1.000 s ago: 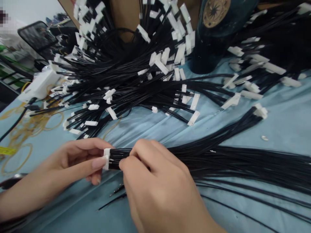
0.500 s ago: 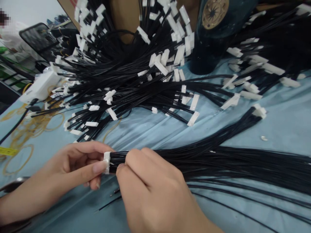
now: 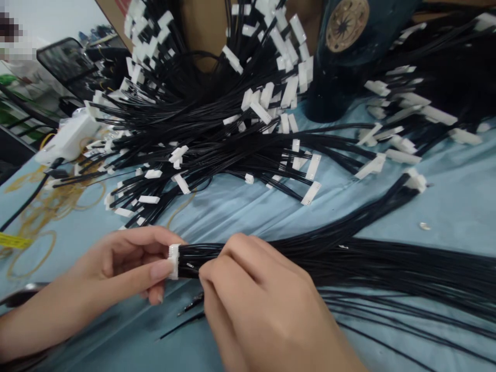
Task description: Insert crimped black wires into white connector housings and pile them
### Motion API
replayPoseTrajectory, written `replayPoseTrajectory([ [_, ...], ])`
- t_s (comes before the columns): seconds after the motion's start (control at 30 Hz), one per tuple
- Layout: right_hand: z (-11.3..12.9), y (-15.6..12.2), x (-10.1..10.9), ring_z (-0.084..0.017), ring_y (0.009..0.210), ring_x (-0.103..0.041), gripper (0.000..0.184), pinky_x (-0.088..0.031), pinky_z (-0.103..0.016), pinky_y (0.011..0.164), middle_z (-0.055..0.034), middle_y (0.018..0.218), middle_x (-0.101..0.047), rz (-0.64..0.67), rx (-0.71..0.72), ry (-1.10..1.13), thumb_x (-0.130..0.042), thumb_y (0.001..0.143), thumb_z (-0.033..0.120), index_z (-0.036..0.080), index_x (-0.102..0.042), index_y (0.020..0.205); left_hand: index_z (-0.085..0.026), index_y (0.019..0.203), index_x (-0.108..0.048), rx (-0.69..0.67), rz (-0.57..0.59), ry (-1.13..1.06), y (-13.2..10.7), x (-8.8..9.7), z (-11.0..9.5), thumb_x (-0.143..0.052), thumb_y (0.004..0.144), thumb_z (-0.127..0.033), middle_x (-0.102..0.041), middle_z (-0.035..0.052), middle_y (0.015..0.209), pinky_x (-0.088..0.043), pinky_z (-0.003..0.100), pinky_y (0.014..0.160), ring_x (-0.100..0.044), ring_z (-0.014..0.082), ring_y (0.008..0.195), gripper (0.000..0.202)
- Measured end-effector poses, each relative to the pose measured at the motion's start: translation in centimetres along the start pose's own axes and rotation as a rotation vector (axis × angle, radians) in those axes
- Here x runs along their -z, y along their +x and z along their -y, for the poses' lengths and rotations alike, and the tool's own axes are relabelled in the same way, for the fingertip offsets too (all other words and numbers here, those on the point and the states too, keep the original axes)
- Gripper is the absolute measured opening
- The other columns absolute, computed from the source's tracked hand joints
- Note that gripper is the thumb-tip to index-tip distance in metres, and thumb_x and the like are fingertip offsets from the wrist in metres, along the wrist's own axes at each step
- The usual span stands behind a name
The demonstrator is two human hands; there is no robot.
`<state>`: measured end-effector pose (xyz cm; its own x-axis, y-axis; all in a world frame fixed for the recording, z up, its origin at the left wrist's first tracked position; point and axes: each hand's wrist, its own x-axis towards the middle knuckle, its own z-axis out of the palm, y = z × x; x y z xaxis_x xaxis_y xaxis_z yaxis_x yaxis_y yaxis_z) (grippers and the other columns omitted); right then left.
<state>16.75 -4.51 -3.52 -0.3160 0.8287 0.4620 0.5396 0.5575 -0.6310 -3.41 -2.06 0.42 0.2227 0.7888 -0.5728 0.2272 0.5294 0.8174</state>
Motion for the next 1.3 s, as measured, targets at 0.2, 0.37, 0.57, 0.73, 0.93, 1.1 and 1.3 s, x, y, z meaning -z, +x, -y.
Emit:
replayPoseTrajectory([
  [0.2, 0.0, 0.5, 0.0, -0.010, 0.062, -0.065, 0.023, -0.052, -0.017, 0.055, 0.0016, 0.069, -0.064, 0.010, -0.013, 0.018, -0.049, 0.087, 0.006, 0.019, -0.067, 0.081, -0.021, 0.085, -0.073, -0.007, 0.000, 0.005, 0.3, 0.0, 0.0, -0.076, 0.082, -0.016, -0.067, -0.0105, 0.059, -0.051, 0.010, 0.054, -0.068, 0.0066, 0.053, 0.007],
  [0.37, -0.3, 0.2, -0.1, -0.012, 0.061, -0.065, 0.023, -0.052, -0.022, 0.056, 0.0011, 0.071, -0.067, -0.012, -0.003, 0.007, -0.049, 0.090, 0.008, 0.020, -0.068, 0.083, -0.021, 0.087, -0.074, -0.030, -0.015, 0.007, 0.1, 0.1, 0.2, -0.075, 0.082, -0.016, -0.068, -0.0102, 0.061, -0.050, 0.010, 0.053, -0.068, 0.0069, 0.053, 0.008],
  [0.57, -0.2, 0.1, 0.2, -0.011, 0.062, -0.066, 0.026, -0.052, -0.020, 0.053, -0.0003, 0.078, -0.070, 0.002, 0.002, -0.045, -0.046, 0.089, 0.006, 0.021, -0.066, 0.083, -0.022, 0.088, -0.072, -0.009, 0.037, 0.006, -0.1, 0.1, 0.3, -0.074, 0.086, -0.018, -0.070, -0.0085, 0.063, -0.051, 0.012, 0.059, -0.069, 0.0085, 0.060, 0.005],
  [0.73, 0.0, -0.1, 0.0, -0.009, 0.068, -0.068, 0.026, -0.054, -0.013, 0.059, 0.0004, 0.082, -0.069, -0.009, -0.017, 0.010, -0.047, 0.087, 0.006, 0.023, -0.067, 0.093, -0.022, 0.086, -0.072, -0.013, 0.065, 0.026, -0.1, 0.0, 0.1, -0.071, 0.088, -0.017, -0.068, -0.0093, 0.062, -0.050, 0.012, 0.061, -0.068, 0.0079, 0.061, 0.005],
  [0.93, -0.7, 0.0, 0.2, -0.008, 0.067, -0.068, 0.024, -0.055, -0.012, 0.059, 0.0014, 0.083, -0.067, -0.021, -0.097, 0.144, -0.052, 0.087, 0.007, 0.024, -0.066, 0.097, -0.022, 0.089, -0.073, -0.027, 0.085, 0.006, 0.0, 0.1, 0.4, -0.072, 0.088, -0.018, -0.069, -0.0096, 0.064, -0.050, 0.010, 0.061, -0.067, 0.0065, 0.062, 0.004],
  [1.1, -1.0, -0.1, 0.8, -0.007, 0.073, -0.068, 0.026, -0.054, -0.014, 0.063, 0.0061, 0.087, -0.067, -0.098, -0.128, 0.188, -0.055, 0.088, 0.007, 0.030, -0.063, 0.096, -0.020, 0.086, -0.072, -0.047, 0.096, -0.003, 0.1, 0.4, 0.5, -0.073, 0.084, -0.016, -0.069, -0.0093, 0.063, -0.049, 0.010, 0.059, -0.066, 0.0061, 0.059, 0.005],
  [1.3, -0.8, -0.4, 0.4, -0.011, 0.079, -0.067, 0.026, -0.054, -0.019, 0.064, 0.0046, 0.092, -0.067, -0.170, -0.190, 0.226, -0.063, 0.087, 0.009, 0.031, -0.065, 0.102, -0.022, 0.086, -0.073, -0.067, 0.088, 0.007, 0.2, 0.4, 0.5, -0.073, 0.085, -0.016, -0.070, -0.0091, 0.064, -0.048, 0.010, 0.059, -0.066, 0.0063, 0.061, 0.006],
])
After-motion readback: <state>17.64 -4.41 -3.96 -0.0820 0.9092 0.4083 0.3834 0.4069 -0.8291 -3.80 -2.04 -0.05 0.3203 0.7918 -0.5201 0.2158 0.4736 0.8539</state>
